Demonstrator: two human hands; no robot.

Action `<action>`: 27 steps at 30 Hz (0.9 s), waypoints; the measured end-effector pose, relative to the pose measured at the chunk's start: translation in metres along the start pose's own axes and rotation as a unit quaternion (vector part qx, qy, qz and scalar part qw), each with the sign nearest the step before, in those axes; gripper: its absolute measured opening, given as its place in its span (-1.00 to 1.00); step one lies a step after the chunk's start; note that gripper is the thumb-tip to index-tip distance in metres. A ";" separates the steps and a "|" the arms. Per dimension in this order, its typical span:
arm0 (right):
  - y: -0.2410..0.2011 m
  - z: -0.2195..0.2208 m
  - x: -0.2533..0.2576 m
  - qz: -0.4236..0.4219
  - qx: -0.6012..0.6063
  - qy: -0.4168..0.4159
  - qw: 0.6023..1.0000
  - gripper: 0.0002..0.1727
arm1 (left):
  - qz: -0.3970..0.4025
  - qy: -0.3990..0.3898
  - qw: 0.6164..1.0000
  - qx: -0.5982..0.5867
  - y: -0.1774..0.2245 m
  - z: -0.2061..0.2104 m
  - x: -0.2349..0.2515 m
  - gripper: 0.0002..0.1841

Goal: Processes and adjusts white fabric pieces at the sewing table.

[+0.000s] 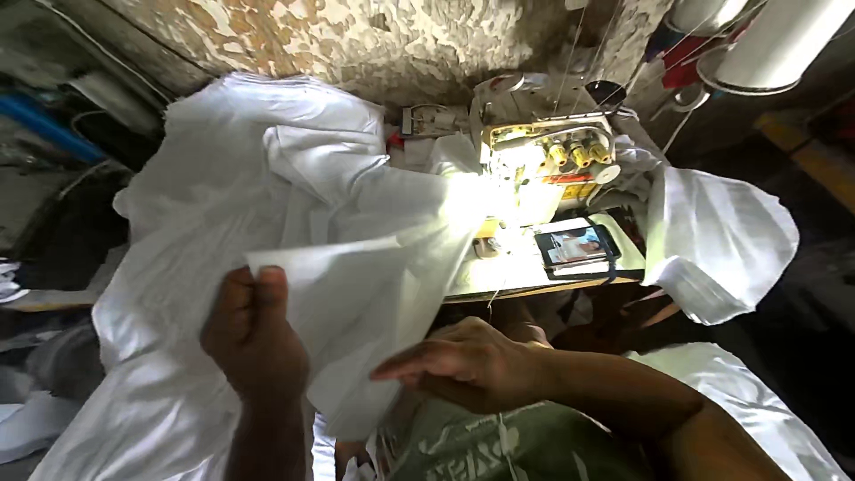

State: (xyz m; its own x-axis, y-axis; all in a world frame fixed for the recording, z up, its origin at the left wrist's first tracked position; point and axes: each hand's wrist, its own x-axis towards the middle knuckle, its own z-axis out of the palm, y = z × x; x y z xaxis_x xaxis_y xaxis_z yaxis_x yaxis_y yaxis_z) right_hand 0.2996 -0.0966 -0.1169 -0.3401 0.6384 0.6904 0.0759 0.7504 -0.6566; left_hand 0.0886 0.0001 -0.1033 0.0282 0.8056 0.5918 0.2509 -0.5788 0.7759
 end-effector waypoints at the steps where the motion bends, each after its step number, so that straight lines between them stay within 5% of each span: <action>1: 0.003 -0.001 0.008 -0.029 -0.060 -0.029 0.997 -0.70 | 0.003 -0.002 1.000 0.010 0.004 0.000 -0.009 -0.90; 7: 0.011 0.008 0.033 -0.127 -0.302 0.055 0.943 -0.89 | -0.025 0.016 0.999 0.021 0.023 0.002 -0.050 -0.85; 15: 0.011 0.016 0.050 -0.050 -0.119 0.050 0.990 -0.79 | 0.008 0.020 0.994 -0.106 0.025 0.003 -0.062 -0.80; 27: 0.003 0.020 0.061 0.079 0.021 0.038 0.996 -0.84 | 0.011 0.013 0.982 -0.189 0.034 0.005 -0.067 -0.72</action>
State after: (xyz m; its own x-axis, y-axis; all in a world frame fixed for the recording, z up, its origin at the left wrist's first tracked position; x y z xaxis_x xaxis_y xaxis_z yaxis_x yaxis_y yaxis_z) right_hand 0.2598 -0.0591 -0.0825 -0.2554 0.7601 0.5975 0.0822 0.6328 -0.7699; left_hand 0.0999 -0.0732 -0.1176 0.0040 0.7913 0.6115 -0.1272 -0.6061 0.7851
